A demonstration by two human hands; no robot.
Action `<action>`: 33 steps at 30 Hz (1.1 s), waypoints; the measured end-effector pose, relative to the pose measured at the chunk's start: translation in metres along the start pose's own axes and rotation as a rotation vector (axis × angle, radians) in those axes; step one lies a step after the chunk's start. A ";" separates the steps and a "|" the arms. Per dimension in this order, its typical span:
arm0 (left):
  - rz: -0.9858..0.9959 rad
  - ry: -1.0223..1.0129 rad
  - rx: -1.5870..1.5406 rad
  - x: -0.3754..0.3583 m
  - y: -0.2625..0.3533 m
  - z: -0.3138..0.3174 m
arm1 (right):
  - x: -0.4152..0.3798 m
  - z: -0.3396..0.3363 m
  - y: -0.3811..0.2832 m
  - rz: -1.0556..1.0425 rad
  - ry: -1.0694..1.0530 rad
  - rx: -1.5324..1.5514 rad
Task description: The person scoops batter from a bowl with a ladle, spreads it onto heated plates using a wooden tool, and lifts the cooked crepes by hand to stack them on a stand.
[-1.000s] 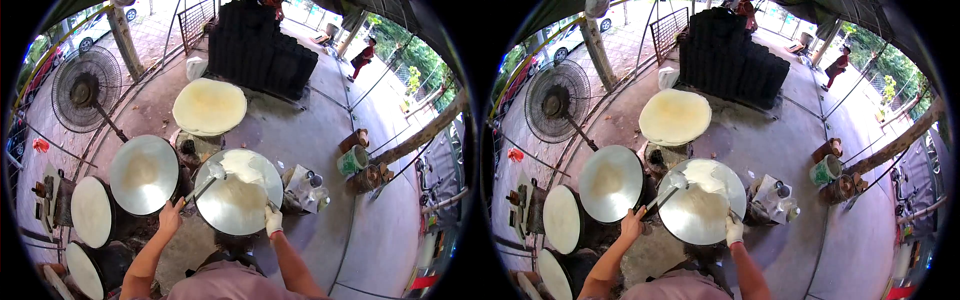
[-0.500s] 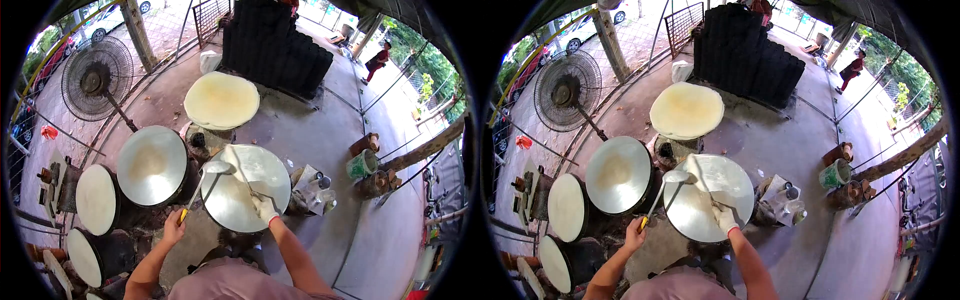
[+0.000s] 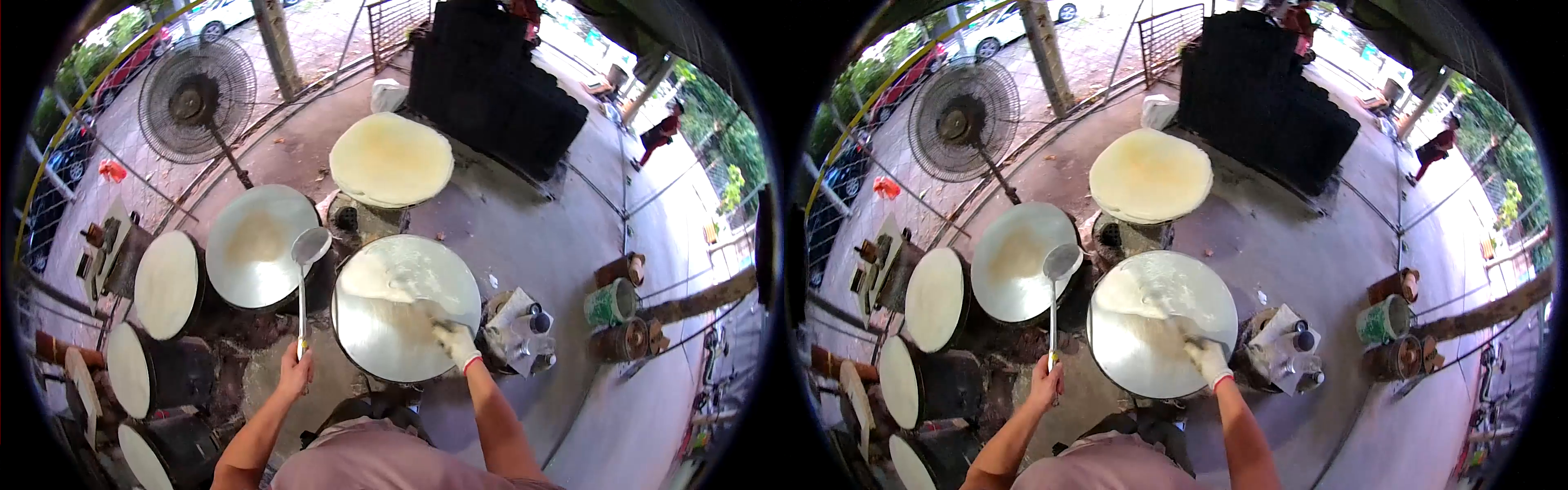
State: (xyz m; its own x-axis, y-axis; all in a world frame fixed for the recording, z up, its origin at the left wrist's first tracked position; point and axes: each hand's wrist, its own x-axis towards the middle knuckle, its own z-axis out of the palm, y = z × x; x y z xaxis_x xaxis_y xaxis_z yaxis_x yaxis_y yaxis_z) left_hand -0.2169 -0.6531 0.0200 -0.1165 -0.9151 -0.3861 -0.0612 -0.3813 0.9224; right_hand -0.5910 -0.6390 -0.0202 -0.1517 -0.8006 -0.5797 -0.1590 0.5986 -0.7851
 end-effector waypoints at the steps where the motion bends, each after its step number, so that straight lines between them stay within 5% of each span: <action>1: -0.017 0.031 -0.012 -0.009 0.001 0.004 | 0.015 -0.001 0.011 -0.077 0.148 0.240; 2: -0.034 0.058 -0.021 -0.017 0.002 0.008 | 0.029 -0.003 0.023 -0.148 0.300 0.484; 4: -0.084 0.122 0.000 -0.025 0.003 0.023 | 0.042 -0.011 0.020 -0.079 0.189 0.224; 7: -0.133 0.198 -0.014 -0.041 -0.005 0.036 | 0.017 -0.012 0.002 0.177 -0.325 0.181; 10: -0.133 0.260 -0.077 -0.053 -0.013 0.044 | 0.013 -0.038 0.002 -0.021 -0.204 -0.129; 11: -0.141 0.282 -0.094 -0.060 -0.016 0.046 | 0.030 -0.041 -0.003 0.154 -0.121 -0.137; 14: -0.180 0.344 -0.016 -0.073 -0.016 0.056 | 0.051 -0.045 -0.020 0.074 -0.122 0.079; 18: -0.067 0.382 0.077 -0.089 -0.061 0.057 | 0.036 -0.047 0.008 0.286 -0.608 0.069; 20: 0.093 0.378 0.573 -0.110 -0.046 0.070 | 0.016 -0.067 0.036 0.064 -0.586 -0.090; 23: -0.017 0.278 0.848 -0.137 -0.061 0.074 | 0.023 -0.111 0.043 0.299 -0.379 -0.191; 24: -0.047 0.211 1.001 -0.147 -0.067 0.076 | 0.026 -0.102 0.014 0.444 -0.130 -0.172; 26: -0.106 0.181 1.068 -0.167 -0.085 0.071 | 0.014 -0.097 -0.008 0.138 -0.016 0.342; 27: -0.099 0.166 1.077 -0.178 -0.086 0.071 | 0.020 -0.085 -0.011 0.136 -0.018 0.342; 29: -0.094 0.160 1.092 -0.193 -0.081 0.077 | 0.032 -0.061 -0.010 0.119 -0.329 -0.135; 33: -0.084 0.180 1.111 -0.204 -0.075 0.090 | 0.014 -0.064 -0.009 0.194 -0.690 -0.093</action>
State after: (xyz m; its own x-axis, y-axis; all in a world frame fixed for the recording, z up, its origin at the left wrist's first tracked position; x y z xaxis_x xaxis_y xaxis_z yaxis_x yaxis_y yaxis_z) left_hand -0.2780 -0.4263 0.0281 0.0686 -0.9319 -0.3561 -0.9206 -0.1966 0.3373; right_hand -0.6539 -0.6536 -0.0078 0.4600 -0.4959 -0.7365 -0.2786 0.7070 -0.6501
